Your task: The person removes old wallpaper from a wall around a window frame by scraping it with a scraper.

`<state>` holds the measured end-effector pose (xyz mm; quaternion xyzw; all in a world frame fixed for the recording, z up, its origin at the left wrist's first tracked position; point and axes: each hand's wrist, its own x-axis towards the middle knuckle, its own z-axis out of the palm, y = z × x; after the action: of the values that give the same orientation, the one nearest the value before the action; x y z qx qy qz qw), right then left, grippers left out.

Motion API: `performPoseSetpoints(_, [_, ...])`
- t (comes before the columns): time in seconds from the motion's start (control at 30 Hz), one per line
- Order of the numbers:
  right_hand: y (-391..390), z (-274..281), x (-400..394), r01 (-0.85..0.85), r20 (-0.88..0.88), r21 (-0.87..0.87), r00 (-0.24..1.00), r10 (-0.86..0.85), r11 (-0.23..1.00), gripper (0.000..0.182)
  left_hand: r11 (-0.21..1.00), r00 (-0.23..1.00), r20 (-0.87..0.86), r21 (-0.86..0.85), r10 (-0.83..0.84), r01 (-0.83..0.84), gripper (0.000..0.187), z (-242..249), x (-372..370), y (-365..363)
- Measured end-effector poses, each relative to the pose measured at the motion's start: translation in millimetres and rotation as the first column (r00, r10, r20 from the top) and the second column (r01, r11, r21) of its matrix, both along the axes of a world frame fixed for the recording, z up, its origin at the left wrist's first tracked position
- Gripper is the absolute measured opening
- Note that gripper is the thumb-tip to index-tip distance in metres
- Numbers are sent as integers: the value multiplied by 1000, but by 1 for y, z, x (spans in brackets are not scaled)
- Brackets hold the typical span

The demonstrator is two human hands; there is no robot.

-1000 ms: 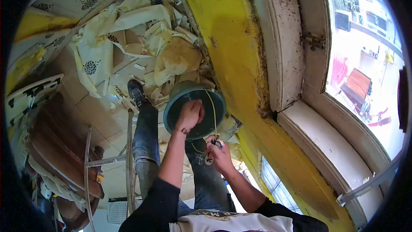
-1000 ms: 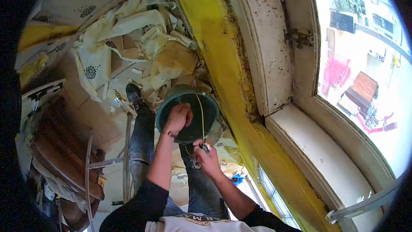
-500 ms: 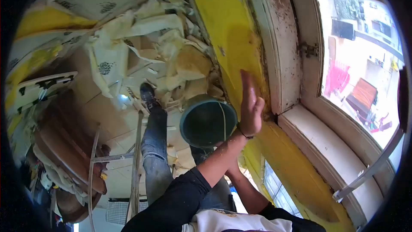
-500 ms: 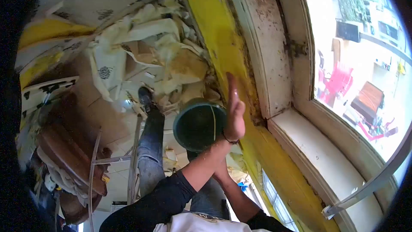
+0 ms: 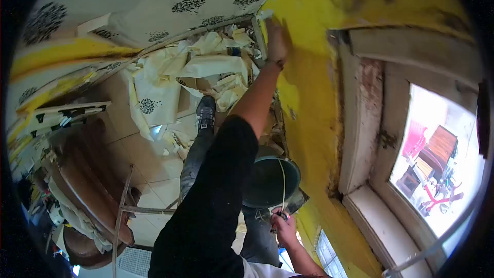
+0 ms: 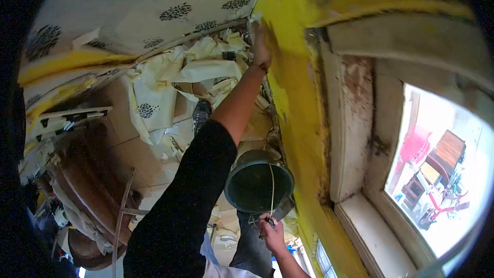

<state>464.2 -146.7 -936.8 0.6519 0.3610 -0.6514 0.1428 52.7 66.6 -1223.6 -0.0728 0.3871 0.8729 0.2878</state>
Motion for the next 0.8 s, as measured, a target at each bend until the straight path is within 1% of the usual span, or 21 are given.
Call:
performPoseSetpoints(0.03, [-1,-6,-8,-35,36,4,999,35,999,12,994,1000,-17,108,1,1,83,-44,-15,24])
performPoseSetpoints(0.07, [-1,-12,-18,-56,56,14,997,55,998,13,995,1000,1,100,-3,3,83,-71,-28,44])
performPoseSetpoints(0.1, [2,-15,-30,-52,75,6,996,52,999,13,993,1000,14,118,22,-24,75,-94,-39,61])
performPoseSetpoints(0.17, [9,-21,-56,-8,73,6,997,7,1000,13,991,998,37,123,44,-48,67,-108,-47,62])
performPoseSetpoints(0.2, [12,-23,-64,-30,78,11,997,29,999,13,999,999,-18,-42,27,-27,65,-107,-49,61])
performPoseSetpoints(0.27, [11,-23,-80,-5,79,0,997,5,1000,14,978,998,-59,-210,-17,5,63,-74,-51,42])
performPoseSetpoints(0.3, [11,-24,-88,12,59,1,998,-12,1000,14,990,984,180,-137,-10,35,62,-47,-51,16])
performPoseSetpoints(0.33, [9,-24,-95,26,63,1,998,-26,1000,14,997,912,410,-58,-23,51,61,-13,-46,-12])
performPoseSetpoints(0.37, [6,-24,-102,57,54,3,997,-58,998,14,951,952,302,-277,-49,137,63,32,-29,-42])
performPoseSetpoints(0.43, [5,-27,-118,108,19,6,994,-109,994,15,906,988,15,-398,-154,147,50,21,16,-109])
performPoseSetpoints(0.47, [6,-27,-127,154,11,-15,988,-154,988,15,866,970,-90,-474,-227,159,36,59,45,-145])
performPoseSetpoints(0.5, [8,-29,-136,158,-1,-12,987,-158,987,15,759,929,-103,-612,-355,222,26,83,72,-175])
performPoseSetpoints(0.53, [8,-29,-143,147,-24,3,989,-146,989,15,627,871,-99,-733,-482,263,23,108,98,-206])
performPoseSetpoints(0.57, [9,-30,-150,136,-48,24,990,-135,990,15,504,746,-110,-800,-657,326,16,119,120,-229])
performPoseSetpoints(0.6, [8,-29,-155,160,-93,18,983,-157,987,15,406,653,-28,-802,-757,437,17,123,136,-245])
performPoseSetpoints(0.63, [8,-26,-162,166,-99,27,982,-163,986,15,290,541,58,-794,-839,535,20,120,151,-259])
performPoseSetpoints(0.67, [9,-21,-169,175,-95,-36,979,-178,984,14,190,463,47,-871,-885,452,23,96,173,-273])
performPoseSetpoints(0.7, [10,-18,-175,181,-91,-102,978,-190,978,14,93,384,52,-932,-922,350,28,57,197,-285])
performPoseSetpoints(0.73, [9,-15,-181,151,-82,-111,984,-160,982,13,-13,369,96,-975,-924,220,31,13,224,-294])
performPoseSetpoints(0.8, [3,-14,-187,171,-106,-106,978,-182,980,13,-251,230,304,-940,-925,231,35,-37,232,-293])
